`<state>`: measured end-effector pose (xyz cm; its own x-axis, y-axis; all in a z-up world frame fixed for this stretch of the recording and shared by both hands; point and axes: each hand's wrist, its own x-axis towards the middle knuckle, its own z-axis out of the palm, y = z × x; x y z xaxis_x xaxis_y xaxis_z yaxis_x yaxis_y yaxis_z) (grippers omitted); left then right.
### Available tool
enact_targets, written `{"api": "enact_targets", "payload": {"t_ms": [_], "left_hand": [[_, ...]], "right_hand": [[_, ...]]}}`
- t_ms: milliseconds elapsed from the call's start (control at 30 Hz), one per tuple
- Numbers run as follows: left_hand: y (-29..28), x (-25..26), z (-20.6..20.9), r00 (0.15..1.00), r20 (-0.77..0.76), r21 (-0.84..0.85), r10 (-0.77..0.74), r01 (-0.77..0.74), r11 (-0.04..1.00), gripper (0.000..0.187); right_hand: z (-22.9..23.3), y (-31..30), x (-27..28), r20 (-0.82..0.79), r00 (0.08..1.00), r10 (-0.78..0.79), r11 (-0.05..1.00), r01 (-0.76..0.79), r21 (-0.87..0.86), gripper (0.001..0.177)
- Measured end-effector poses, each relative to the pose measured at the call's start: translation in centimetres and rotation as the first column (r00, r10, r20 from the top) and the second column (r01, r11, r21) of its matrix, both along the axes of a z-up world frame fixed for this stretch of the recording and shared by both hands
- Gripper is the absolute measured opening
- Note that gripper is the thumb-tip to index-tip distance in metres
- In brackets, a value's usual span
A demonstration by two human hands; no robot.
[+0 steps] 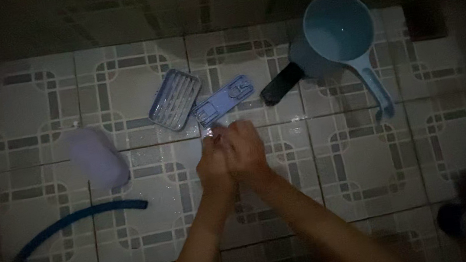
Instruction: The person disassembles a plastic soap dish, scrubs the components with a steel wool pad and water, rinses the parts, and then wipes the bathroom wall before reassembling the dish.
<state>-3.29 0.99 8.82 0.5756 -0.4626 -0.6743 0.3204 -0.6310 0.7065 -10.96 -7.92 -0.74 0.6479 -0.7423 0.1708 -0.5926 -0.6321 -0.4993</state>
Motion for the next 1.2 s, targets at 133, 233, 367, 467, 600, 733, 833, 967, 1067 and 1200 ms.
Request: {"api": "enact_targets", "payload": {"t_ms": [133, 233, 367, 467, 600, 733, 833, 967, 1067, 1200], "left_hand": [[1.5, -1.7, 0.2, 0.98, 0.151, -0.028, -0.129, 0.135, 0.99, 0.042], [2.5, -1.7, -1.0, 0.472, 0.761, 0.178, -0.445, 0.508, 0.843, 0.035], [1.5, -0.5, 0.4, 0.764, 0.502, 0.185, -0.405, 0.362, 0.913, 0.025], [1.9, -1.2, 1.0, 0.994, 0.07, 0.004, -0.078, 0.078, 0.997, 0.023], [3.1, -2.2, -2.0, 0.584, 0.716, 0.104, -0.382, 0.452, 0.886, 0.021], [2.9, -1.3, -1.5, 0.407, 0.737, 0.334, -0.54, 0.475, 0.814, 0.021], [2.9, -1.5, -0.9, 0.999, -0.018, -0.081, 0.037, -0.038, 0.996, 0.022], [4.1, -1.9, -2.6, 0.368, 0.865, 0.136, -0.341, 0.483, 0.865, 0.028], [4.9, -1.9, -2.8, 0.383, 0.862, 0.106, -0.332, 0.504, 0.857, 0.037], [4.6, -1.2, -2.4, 0.38, 0.865, 0.116, -0.329, 0.486, 0.866, 0.044]], "right_hand": [[2.3, -2.0, 0.2, 0.131, 0.975, -0.177, 0.956, 0.138, 0.26, 0.021], [4.0, -4.2, -1.5, 0.166, 0.935, -0.312, 0.922, 0.256, 0.29, 0.021], [4.4, 0.3, -0.5, 0.33, 0.916, -0.227, 0.965, 0.167, 0.2, 0.021], [4.6, 1.1, 0.6, 0.19, 0.977, -0.096, 0.993, 0.08, 0.091, 0.022], [5.6, -2.2, 0.1, 0.054, 0.954, -0.294, 0.922, 0.268, 0.28, 0.022], [7.0, -1.7, 0.1, 0.187, 0.925, -0.33, 0.892, 0.241, 0.383, 0.026], [6.8, 1.3, 0.6, 0.228, 0.958, -0.175, 0.984, 0.159, 0.084, 0.026], [5.5, -1.4, 0.3, 0.001, 0.97, -0.242, 0.94, 0.235, 0.247, 0.021], [5.5, -4.0, -1.4, -0.042, 0.931, -0.363, 0.877, 0.356, 0.323, 0.015], [5.5, -0.7, -1.6, 0.288, 0.901, -0.323, 0.927, 0.241, 0.287, 0.018]]}}
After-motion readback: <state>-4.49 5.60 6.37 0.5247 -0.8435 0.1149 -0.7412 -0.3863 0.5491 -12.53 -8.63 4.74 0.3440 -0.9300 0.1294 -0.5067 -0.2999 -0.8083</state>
